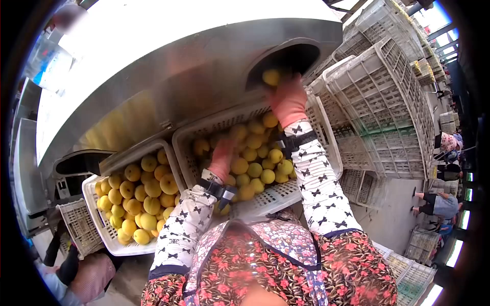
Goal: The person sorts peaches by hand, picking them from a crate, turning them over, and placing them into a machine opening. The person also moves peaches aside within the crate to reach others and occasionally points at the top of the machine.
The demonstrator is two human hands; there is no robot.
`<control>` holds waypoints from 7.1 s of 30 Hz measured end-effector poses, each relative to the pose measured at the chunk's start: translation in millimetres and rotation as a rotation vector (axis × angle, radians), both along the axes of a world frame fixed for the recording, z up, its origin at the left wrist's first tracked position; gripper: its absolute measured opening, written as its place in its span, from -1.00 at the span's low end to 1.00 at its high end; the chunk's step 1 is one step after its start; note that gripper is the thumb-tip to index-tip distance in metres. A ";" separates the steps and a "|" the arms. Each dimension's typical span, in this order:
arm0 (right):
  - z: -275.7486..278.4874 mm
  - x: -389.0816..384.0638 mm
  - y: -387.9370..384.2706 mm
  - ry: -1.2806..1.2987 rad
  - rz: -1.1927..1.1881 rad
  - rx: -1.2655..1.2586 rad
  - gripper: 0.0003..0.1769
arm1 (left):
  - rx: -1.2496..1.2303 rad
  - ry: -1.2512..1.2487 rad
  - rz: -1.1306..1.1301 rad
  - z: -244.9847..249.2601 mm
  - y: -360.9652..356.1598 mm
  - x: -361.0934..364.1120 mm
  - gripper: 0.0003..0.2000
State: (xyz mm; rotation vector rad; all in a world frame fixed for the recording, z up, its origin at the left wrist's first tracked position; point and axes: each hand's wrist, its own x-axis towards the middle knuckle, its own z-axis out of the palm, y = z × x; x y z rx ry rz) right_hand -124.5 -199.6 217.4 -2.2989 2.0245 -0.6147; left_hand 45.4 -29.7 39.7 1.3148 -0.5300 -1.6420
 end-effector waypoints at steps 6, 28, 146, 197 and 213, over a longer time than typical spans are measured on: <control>-11.8 13.5 -38.7 -0.189 -0.141 -0.075 -0.19 | 0.053 -0.880 -0.465 16.7 69.5 21.8 -0.58; -180.2 31.7 99.9 -0.372 0.727 0.247 -0.23 | 0.140 -1.531 -0.859 4.5 62.3 6.7 -0.19; -19.6 -22.8 97.5 -0.793 0.463 0.141 0.02 | -0.683 -0.640 -0.213 129.6 -51.7 -46.3 -0.63; 34.4 -32.1 57.5 -0.306 0.161 -0.087 -0.28 | -0.235 0.725 0.044 126.2 -4.6 -32.0 -0.53; 15.0 -31.7 83.4 -0.183 0.593 0.110 0.01 | -0.117 0.405 0.210 173.5 -42.5 -57.4 -0.58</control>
